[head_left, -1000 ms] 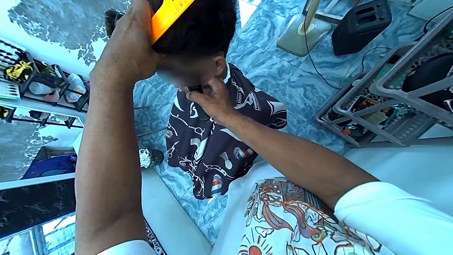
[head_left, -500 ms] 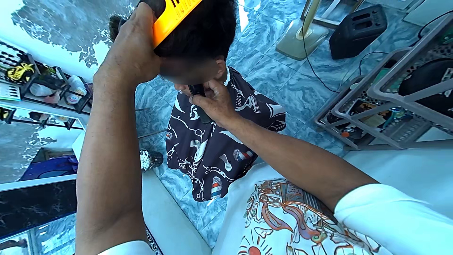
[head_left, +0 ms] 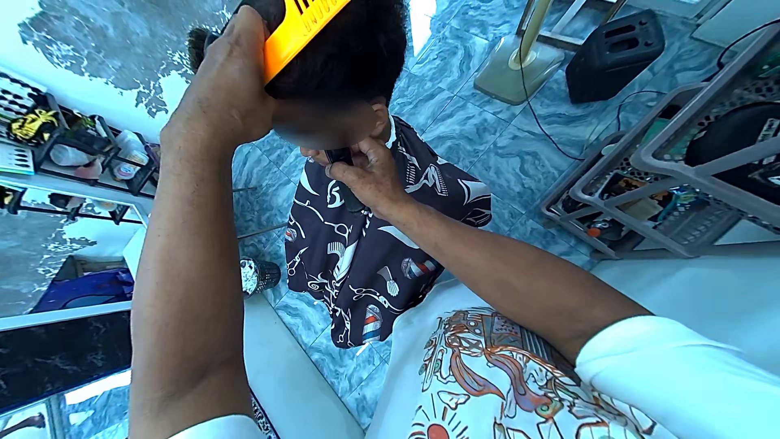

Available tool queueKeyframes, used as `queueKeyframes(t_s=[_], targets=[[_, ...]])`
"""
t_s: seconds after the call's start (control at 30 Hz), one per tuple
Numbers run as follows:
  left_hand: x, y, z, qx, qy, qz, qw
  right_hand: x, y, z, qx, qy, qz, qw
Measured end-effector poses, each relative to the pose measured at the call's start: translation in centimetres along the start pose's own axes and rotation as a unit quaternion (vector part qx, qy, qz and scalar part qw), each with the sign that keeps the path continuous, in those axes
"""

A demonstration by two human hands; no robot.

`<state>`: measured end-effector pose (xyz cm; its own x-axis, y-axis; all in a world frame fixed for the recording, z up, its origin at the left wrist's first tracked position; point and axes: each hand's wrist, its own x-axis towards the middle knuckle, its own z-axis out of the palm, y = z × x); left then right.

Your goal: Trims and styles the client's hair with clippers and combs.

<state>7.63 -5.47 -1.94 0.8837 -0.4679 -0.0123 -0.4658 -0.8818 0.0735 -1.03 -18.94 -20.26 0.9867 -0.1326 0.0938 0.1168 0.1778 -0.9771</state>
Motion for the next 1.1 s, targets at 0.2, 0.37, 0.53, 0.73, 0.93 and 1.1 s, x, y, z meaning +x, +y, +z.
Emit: queueKeyframes(t_s=[0.2, 0.37, 0.53, 0.73, 0.93, 1.1], targets=[[0.1, -0.2, 0.0, 0.002, 0.000, 0.001, 1.000, 0.0, 0.2, -0.1, -0.001, -0.004, 0.006, 1.000], [0.3, -0.5, 0.1, 0.005, 0.002, 0.005, 1.000, -0.2, 0.3, 0.0, -0.005, 0.007, 0.020, 1.000], [0.4, -0.7, 0.2, 0.004, 0.005, 0.009, 1.000, 0.0, 0.0, 0.1, 0.001, 0.005, 0.019, 1.000], [0.7, -1.0, 0.2, 0.001, 0.009, 0.011, 1.000, 0.1, -0.2, -0.3, 0.019, -0.019, 0.026, 0.999], [-0.1, 0.0, -0.1, -0.025, 0.027, 0.017, 0.999, -5.2, -0.7, -6.1, -0.005, -0.242, 0.126, 0.962], [0.0, -0.6, 0.3, -0.037, 0.028, 0.023, 0.999, -6.6, -0.3, -8.8, -0.072, -0.241, 0.115, 0.961]])
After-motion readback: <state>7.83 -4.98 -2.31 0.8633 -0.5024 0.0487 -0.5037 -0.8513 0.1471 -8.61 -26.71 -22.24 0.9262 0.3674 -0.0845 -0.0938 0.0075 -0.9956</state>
